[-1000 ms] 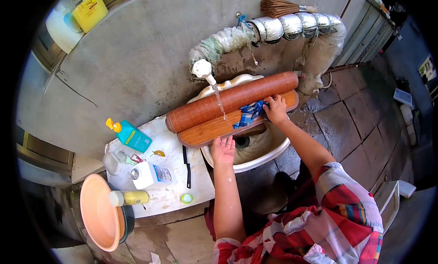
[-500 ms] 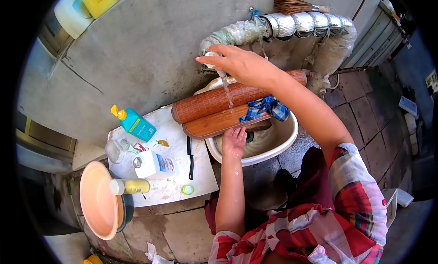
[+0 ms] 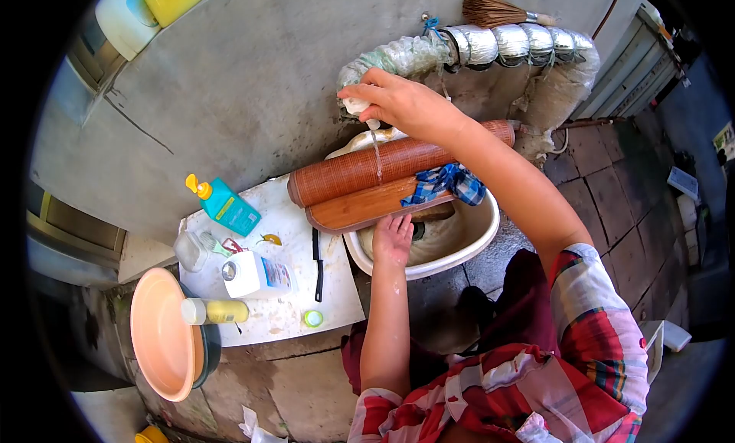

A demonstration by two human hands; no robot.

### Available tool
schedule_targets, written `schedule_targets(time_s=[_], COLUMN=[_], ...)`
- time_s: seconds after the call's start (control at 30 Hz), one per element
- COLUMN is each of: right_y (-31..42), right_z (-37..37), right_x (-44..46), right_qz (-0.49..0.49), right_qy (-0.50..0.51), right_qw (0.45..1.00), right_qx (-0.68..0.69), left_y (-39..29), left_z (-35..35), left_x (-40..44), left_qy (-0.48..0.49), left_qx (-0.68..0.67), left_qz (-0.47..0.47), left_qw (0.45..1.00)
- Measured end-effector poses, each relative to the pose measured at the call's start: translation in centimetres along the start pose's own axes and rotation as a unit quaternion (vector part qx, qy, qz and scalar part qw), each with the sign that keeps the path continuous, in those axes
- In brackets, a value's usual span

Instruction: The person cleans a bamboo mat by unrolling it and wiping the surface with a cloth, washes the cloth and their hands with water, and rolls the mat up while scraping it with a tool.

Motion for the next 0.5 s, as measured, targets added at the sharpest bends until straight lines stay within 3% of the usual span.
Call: schedule_targets(time_s=[0.1, 0.2, 0.27, 0.33, 0.4, 0.47, 0.5], right_y=[-0.1, 0.7, 0.2, -1.2, -2.6, -4.2, -3.6], right_z=[-0.2, 0.6, 0.9, 0.0, -0.8, -2.8, -4.1], right_x=[-0.2, -1.8, -5.0, -10.5, -16.7, -23.3, -25.2], right_qz=[0.002, -0.060, -0.206, -0.248, -0.243, -0.346, -0.346], right_qy=[0.014, 0.009, 0.053, 0.031, 0.053, 0.130, 0.132], right_qw=[1.000, 0.998, 0.974, 0.968, 0.966, 0.924, 0.924], right_qx=[-0.002, 0.033, 0.083, 0.039, -0.068, -0.092, -0.092], left_y=[0.0, 0.0, -0.1, -0.3, -0.9, -0.9, -0.9], left_z=[0.0, 0.3, 0.8, 1.4, 2.2, 2.4, 2.4], left_x=[0.0, 0.2, 0.6, 1.3, 1.8, 2.0, 2.0], left_qy=[-0.011, -0.016, -0.025, -0.033, -0.056, -0.073, -0.088], left_qx=[-0.002, -0.002, 0.007, 0.017, 0.024, 0.010, -0.001], left_qz=[0.002, 0.004, -0.007, -0.017, -0.073, -0.084, -0.096], left_qw=[1.000, 1.000, 1.000, 0.999, 0.995, 0.994, 0.991])
Point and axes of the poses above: each hand's wrist, its own x-axis towards the middle knuckle, its own z-axis out of the back of the hand, y = z × x, the point moved 3 cm from there along x, towards the middle knuckle, and after that the axes turned 12 degrees about -x, right-handed, at the moved point
